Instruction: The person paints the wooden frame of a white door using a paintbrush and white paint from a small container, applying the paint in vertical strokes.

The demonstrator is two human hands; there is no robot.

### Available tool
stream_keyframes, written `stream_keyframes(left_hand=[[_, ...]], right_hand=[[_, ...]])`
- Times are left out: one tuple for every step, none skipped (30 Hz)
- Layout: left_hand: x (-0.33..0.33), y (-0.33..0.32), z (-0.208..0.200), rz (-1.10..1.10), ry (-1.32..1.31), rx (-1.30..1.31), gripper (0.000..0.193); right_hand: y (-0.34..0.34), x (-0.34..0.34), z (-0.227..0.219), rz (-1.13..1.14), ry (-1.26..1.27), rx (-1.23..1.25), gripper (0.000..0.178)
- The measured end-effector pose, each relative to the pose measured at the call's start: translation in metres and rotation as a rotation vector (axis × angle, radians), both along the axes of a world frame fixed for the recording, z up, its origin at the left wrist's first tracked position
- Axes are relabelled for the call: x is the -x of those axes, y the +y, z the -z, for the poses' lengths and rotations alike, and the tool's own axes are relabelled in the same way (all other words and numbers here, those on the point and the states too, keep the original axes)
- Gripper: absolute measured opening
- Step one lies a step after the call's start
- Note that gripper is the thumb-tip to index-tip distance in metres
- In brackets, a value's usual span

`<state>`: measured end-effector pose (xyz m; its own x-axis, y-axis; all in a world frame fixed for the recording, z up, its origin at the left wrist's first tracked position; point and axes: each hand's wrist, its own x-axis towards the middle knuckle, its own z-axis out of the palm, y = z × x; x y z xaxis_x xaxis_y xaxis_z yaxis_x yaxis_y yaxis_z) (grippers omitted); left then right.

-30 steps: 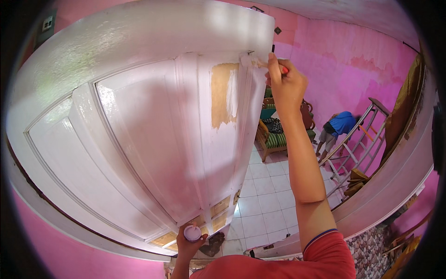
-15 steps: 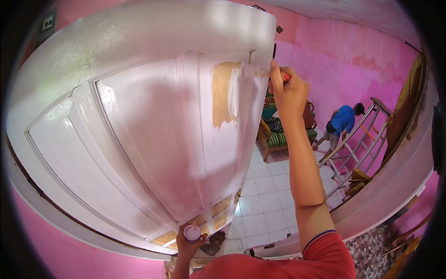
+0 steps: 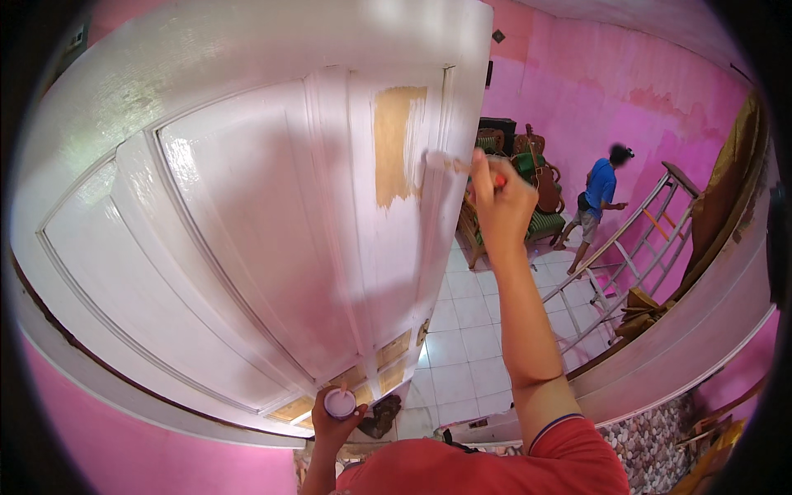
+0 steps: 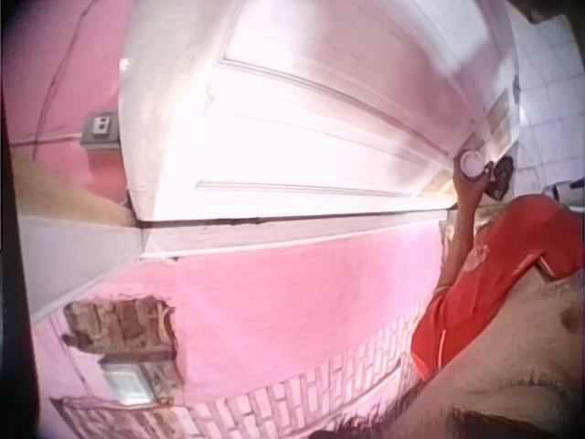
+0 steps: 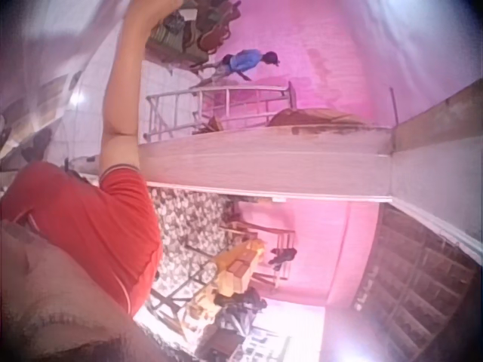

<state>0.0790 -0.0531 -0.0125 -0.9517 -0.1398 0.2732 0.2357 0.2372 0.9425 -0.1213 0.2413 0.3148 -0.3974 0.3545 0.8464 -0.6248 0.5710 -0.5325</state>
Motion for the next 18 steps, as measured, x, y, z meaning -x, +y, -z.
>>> stream_keyframes(left_hand=[[-0.001, 0.002, 0.0, 0.005, -0.002, -0.004, 0.062], [0.0, 0.004, -0.001, -0.005, -0.017, -0.034, 0.064], [0.0, 0.005, -0.002, -0.016, -0.032, -0.064, 0.067], [-0.001, 0.007, -0.002, -0.013, -0.034, -0.065, 0.067], [-0.002, 0.007, -0.003, -0.013, -0.035, -0.062, 0.066], [-0.003, 0.007, -0.003, -0.012, -0.036, -0.061, 0.066], [-0.004, 0.006, -0.004, -0.012, -0.039, -0.054, 0.066], [-0.005, 0.005, -0.005, 0.0, -0.052, -0.058, 0.064], [-0.006, 0.005, -0.006, 0.013, -0.066, -0.062, 0.062], [-0.006, 0.006, -0.007, 0.013, -0.066, -0.059, 0.062], [-0.006, 0.006, -0.009, 0.003, -0.067, -0.043, 0.062], [-0.007, 0.008, -0.01, -0.007, -0.068, -0.026, 0.062], [-0.009, 0.009, -0.012, -0.006, -0.072, -0.028, 0.062], [-0.011, 0.01, -0.016, -0.013, -0.094, -0.032, 0.061], [-0.013, 0.01, -0.018, -0.019, -0.115, -0.035, 0.061], [-0.015, 0.009, -0.017, -0.025, -0.116, -0.038, 0.061], [-0.014, 0.01, -0.015, -0.022, -0.109, -0.047, 0.061], [-0.013, 0.01, -0.013, -0.021, -0.101, -0.056, 0.06]], right_hand=[[0.004, -0.002, 0.017, 0.022, -0.071, -0.017, 0.031], [0.007, -0.001, 0.032, 0.04, -0.142, -0.032, 0.031], [0.007, 0.001, 0.045, 0.042, -0.144, -0.034, 0.031], [0.006, 0.002, 0.058, -0.003, -0.165, 0.004, 0.03], [0.005, 0.005, 0.068, -0.051, -0.186, 0.046, 0.029], [0.005, 0.012, 0.072, -0.05, -0.187, 0.049, 0.029], [0.001, 0.017, 0.068, -0.035, -0.122, 0.015, 0.028], [-0.002, 0.021, 0.063, -0.019, -0.057, -0.02, 0.027], [-0.003, 0.02, 0.059, -0.046, -0.065, 0.024, 0.027], [-0.004, 0.022, 0.05, -0.046, -0.065, 0.027, 0.027], [-0.003, 0.025, 0.043, -0.026, 0.019, 0.029, 0.027], [-0.002, 0.025, 0.039, -0.007, 0.104, 0.03, 0.027], [-0.001, 0.021, 0.04, -0.006, 0.1, 0.029, 0.027], [0.001, 0.016, 0.042, 0.018, 0.068, 0.031, 0.027], [0.001, 0.011, 0.047, 0.041, 0.036, 0.034, 0.027], [-0.001, 0.008, 0.054, 0.036, 0.035, 0.032, 0.027], [0.0, 0.007, 0.064, 0.047, -0.043, 0.007, 0.027], [0.001, 0.009, 0.074, 0.057, -0.121, -0.017, 0.027]])
